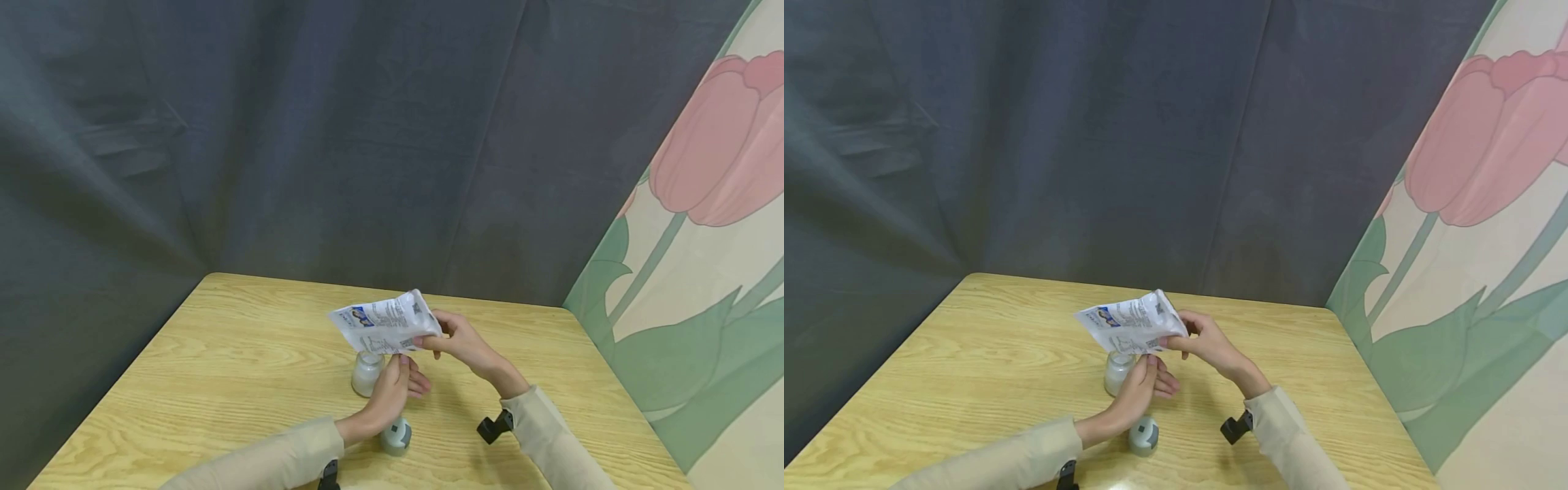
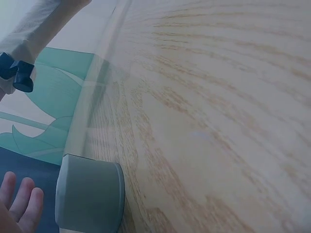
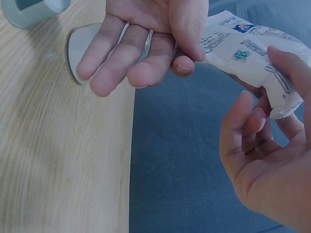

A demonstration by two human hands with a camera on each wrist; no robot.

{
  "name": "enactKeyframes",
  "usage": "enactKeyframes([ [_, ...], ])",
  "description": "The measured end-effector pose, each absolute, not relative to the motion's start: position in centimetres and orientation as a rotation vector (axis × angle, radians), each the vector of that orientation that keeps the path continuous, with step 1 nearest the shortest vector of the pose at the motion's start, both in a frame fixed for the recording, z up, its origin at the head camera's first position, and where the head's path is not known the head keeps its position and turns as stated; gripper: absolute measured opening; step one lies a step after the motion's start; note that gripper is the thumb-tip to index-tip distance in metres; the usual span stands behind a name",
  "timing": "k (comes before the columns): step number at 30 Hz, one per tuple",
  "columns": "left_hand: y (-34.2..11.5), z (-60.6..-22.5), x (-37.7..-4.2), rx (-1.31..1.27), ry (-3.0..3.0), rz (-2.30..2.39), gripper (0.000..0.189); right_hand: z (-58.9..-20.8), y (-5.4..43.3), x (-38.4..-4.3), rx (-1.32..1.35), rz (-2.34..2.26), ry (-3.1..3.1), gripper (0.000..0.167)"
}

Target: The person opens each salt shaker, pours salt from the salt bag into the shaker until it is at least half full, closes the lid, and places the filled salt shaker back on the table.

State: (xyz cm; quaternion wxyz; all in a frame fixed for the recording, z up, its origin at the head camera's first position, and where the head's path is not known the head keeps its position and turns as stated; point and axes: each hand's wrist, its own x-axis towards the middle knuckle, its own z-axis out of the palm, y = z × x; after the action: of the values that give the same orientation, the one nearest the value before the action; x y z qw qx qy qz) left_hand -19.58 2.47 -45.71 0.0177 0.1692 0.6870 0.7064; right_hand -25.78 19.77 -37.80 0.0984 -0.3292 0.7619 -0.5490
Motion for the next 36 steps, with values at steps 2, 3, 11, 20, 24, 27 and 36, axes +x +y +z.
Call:
enactKeyframes([
  [2,2.5,-45.7,-19.6,0.527,2.127,2.197,0.036,-37.8,19.8,-25.8,-0.977,-1.619,2.254,0.035],
  [3,2.5,-45.7,-19.6,0.525,2.124,2.196,0.037,-37.8,19.8,-25.8,-0.982,-1.618,2.254,0.035],
  [11,2.5,-45.8,-19.6,0.524,2.147,2.17,0.037,-38.0,19.9,-25.7,-0.997,-1.627,2.252,0.036],
  [20,2.7,-45.9,-19.8,0.527,2.18,2.163,0.037,-38.7,20.3,-25.9,-0.993,-1.634,2.246,0.035],
  [24,2.6,-45.9,-19.6,0.524,2.184,2.165,0.04,-39.4,20.7,-25.9,-0.988,-1.647,2.238,0.032],
  [27,2.6,-45.9,-19.6,0.521,2.193,2.157,0.042,-39.8,21.0,-25.8,-0.972,-1.656,2.231,0.033],
  [36,2.7,-46.2,-19.6,0.495,2.187,2.141,0.042,-40.6,21.7,-25.6,-0.938,-1.658,2.198,0.038],
])
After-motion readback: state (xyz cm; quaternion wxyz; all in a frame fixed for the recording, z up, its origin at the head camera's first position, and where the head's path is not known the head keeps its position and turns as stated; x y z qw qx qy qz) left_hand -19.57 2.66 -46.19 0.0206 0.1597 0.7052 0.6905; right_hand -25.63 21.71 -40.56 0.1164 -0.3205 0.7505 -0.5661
